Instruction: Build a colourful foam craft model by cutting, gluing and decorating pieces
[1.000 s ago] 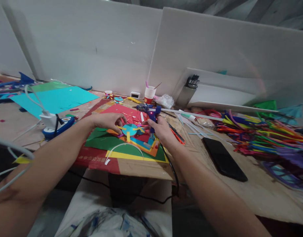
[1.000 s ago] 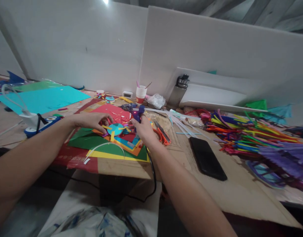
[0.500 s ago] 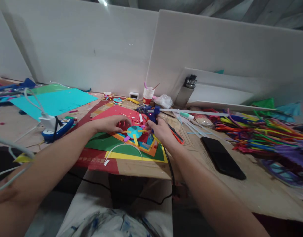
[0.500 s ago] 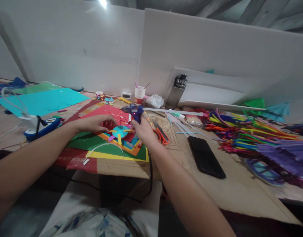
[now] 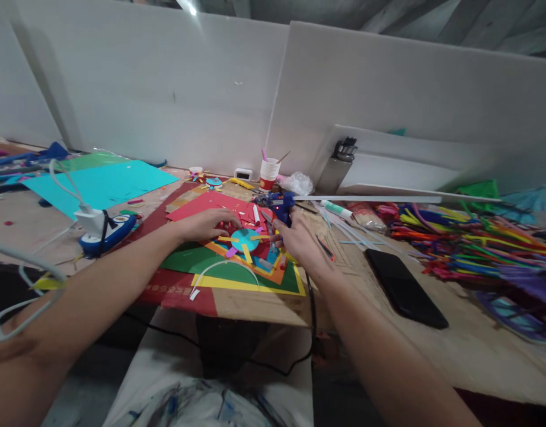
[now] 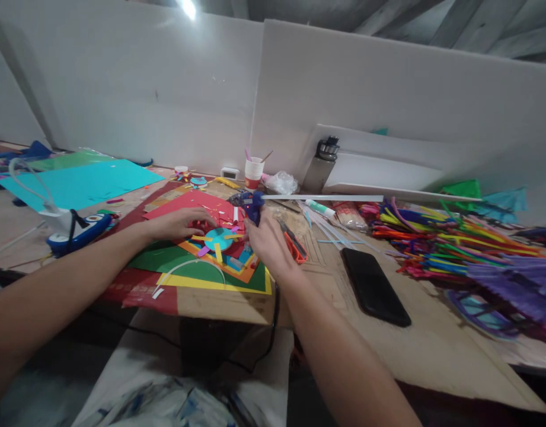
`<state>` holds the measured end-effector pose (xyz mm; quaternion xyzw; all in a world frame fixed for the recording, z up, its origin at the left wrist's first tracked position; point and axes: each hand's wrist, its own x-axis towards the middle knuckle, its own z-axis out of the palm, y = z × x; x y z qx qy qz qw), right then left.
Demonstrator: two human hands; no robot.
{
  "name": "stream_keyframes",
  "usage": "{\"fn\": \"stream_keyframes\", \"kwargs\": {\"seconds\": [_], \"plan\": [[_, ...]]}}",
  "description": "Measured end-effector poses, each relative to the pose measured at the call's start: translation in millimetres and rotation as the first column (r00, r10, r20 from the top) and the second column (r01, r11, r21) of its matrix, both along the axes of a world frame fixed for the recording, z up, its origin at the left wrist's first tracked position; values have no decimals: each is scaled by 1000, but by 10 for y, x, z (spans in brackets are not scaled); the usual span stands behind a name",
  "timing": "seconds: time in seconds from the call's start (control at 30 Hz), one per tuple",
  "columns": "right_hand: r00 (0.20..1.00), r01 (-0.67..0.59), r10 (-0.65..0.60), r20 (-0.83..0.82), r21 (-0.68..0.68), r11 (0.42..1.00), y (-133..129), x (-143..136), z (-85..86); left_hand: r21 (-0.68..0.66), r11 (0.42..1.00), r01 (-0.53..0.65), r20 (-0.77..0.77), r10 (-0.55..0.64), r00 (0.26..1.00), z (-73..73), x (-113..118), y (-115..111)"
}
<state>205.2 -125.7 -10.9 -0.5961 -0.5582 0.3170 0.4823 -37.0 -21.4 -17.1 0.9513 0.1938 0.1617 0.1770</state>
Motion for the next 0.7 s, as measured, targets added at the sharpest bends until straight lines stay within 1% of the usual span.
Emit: {"fn": "stream_keyframes", "kwargs": {"seconds": [0.1, 0.17, 0.27, 0.33, 0.43, 0.53, 0.63, 0.7], "plan": [[1000, -24, 24, -15, -25, 999, -90, -64, 28, 24, 1000, 18, 10, -18, 1000, 13, 42, -31], [999, -37, 35, -42, -57, 998, -125, -116, 36, 25, 998, 53, 23, -54, 998, 25, 64, -49], [995, -61, 49, -85, -139, 988, -137, -171, 43, 5, 995, 103, 31, -104, 994, 18, 78, -58], [990, -78, 54, -129, -190, 979, -126, -181, 51, -15, 994, 112, 40, -111, 993, -12, 79, -56], [979, -68, 26, -201, -206, 976, -98, -159, 71, -53, 996, 66, 86, -61, 994, -79, 89, -51], [965, -13, -40, -260, -201, 979, -76, -128, 103, -126, 992, -25, 149, 44, 988, -121, 120, -64], [950, 6, -68, -304, -201, 980, -71, -114, 128, -187, 978, -95, 171, 128, 977, -107, 155, -100], [942, -3, -65, -328, -203, 979, -72, -112, 132, -192, 973, -132, 161, 164, 973, -79, 168, -127]]}}
